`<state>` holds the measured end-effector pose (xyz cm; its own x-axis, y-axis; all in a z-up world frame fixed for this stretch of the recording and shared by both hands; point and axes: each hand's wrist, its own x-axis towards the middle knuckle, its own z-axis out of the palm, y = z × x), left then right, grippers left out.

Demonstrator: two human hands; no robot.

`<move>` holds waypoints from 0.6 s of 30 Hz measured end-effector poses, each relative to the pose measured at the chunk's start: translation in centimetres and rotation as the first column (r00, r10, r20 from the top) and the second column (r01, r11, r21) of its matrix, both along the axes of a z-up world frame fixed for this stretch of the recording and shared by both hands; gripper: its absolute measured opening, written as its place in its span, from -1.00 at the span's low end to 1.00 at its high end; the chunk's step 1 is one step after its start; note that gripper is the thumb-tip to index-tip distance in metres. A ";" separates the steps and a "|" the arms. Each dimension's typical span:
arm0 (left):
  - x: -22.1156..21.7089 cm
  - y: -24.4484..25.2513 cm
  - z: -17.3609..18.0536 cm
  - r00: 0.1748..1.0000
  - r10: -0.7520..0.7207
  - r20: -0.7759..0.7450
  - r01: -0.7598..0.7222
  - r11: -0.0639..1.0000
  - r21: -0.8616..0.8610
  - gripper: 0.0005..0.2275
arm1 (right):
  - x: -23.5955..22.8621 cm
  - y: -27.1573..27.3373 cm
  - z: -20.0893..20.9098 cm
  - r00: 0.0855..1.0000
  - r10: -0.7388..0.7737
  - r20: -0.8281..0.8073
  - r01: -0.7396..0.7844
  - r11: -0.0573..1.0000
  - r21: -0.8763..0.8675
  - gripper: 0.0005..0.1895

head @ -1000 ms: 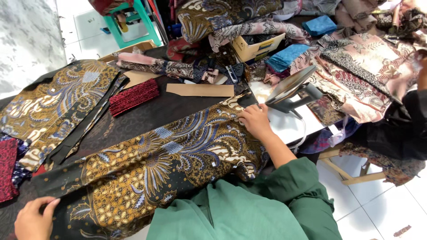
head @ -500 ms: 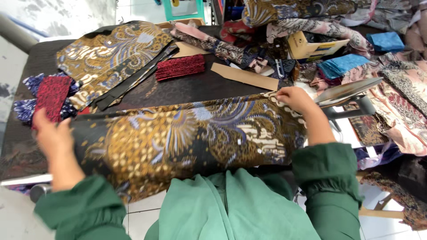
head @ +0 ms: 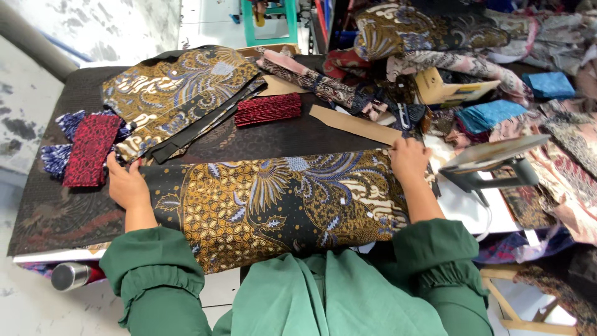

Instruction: The person irons a patterned fabric on a table using a steam iron, repeatedly smoothing and folding the material. After ironing, the person folds the fabric and places it on a stack, then picks up a blue folded cloth.

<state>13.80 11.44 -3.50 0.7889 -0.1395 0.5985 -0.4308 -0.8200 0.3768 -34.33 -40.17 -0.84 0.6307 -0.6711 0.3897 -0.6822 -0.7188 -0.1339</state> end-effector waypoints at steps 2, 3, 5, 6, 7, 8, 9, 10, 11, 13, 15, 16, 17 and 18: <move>-0.2 -0.1 0.4 0.999 0.020 0.046 -0.021 1.000 0.017 -0.62 | -0.1 1.8 4.4 0.983 0.064 0.172 -0.045 0.993 -0.110 -0.55; -0.1 -0.5 0.9 0.995 0.020 0.095 -0.026 0.998 0.062 -0.69 | -0.5 2.9 7.2 0.930 0.134 0.341 -0.182 0.977 0.112 -0.53; -0.1 -1.9 1.5 0.993 -0.075 0.091 0.064 0.991 0.119 -0.79 | -2.4 5.9 13.3 0.704 0.278 0.653 -0.554 0.791 0.259 -0.44; -0.4 -2.7 1.4 0.984 -0.178 0.027 0.173 0.975 0.139 -0.82 | -4.3 8.5 15.8 0.530 0.346 0.774 -0.722 0.662 0.199 -0.39; -0.4 -3.6 1.4 0.960 -0.277 -0.039 0.280 0.948 0.151 -0.84 | -5.8 10.7 18.2 0.340 0.371 0.864 -0.840 0.533 0.102 -0.46; -0.3 -4.8 1.2 0.953 -0.301 -0.036 0.302 0.936 0.182 -0.86 | -8.4 13.0 20.8 0.550 0.432 0.714 -0.704 0.700 0.118 -0.46; -0.2 -6.1 1.0 0.945 -0.325 -0.033 0.324 0.922 0.212 -0.87 | -10.1 15.1 22.9 0.552 0.529 0.645 -0.676 0.737 -0.026 -0.57; 0.4 -7.6 1.3 0.933 -0.359 -0.012 0.352 0.906 0.237 -0.87 | -11.2 16.4 24.8 0.537 0.622 0.570 -0.649 0.736 -0.193 -0.66; 0.8 -8.4 1.5 0.940 -0.337 0.050 0.303 0.893 0.332 -0.86 | -12.3 16.4 26.9 0.531 0.744 0.406 -0.685 0.659 -0.312 -0.71; 1.9 -9.5 2.3 0.930 -0.313 0.194 0.184 0.851 0.492 -0.83 | -14.7 18.9 28.9 0.641 0.644 0.418 -0.560 0.765 -0.319 -0.67; 2.7 -10.6 3.5 0.947 -0.306 0.096 0.214 0.826 0.521 -0.79 | -16.6 20.5 29.8 0.739 0.544 0.398 -0.444 0.837 -0.320 -0.62; 2.9 -11.0 3.8 0.961 -0.274 -0.034 0.243 0.782 0.574 -0.77 | -17.8 20.9 30.2 0.786 0.497 0.369 -0.396 0.862 -0.317 -0.60; 3.3 -11.2 4.2 0.961 -0.228 -0.158 0.277 0.733 0.622 -0.75 | -18.9 21.1 30.4 0.809 0.479 0.341 -0.371 0.866 -0.335 -0.58; 3.2 -11.2 4.3 0.949 -0.275 -0.155 0.314 0.770 0.556 -0.71 | -20.1 21.2 30.6 0.831 0.462 0.310 -0.352 0.868 -0.350 -0.56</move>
<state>17.01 0.24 0.77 0.6843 -0.6693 0.2894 -0.6791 -0.7295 -0.0812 -54.42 -18.95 29.77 0.5925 -0.2199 0.7750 -0.2559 -0.9636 -0.0778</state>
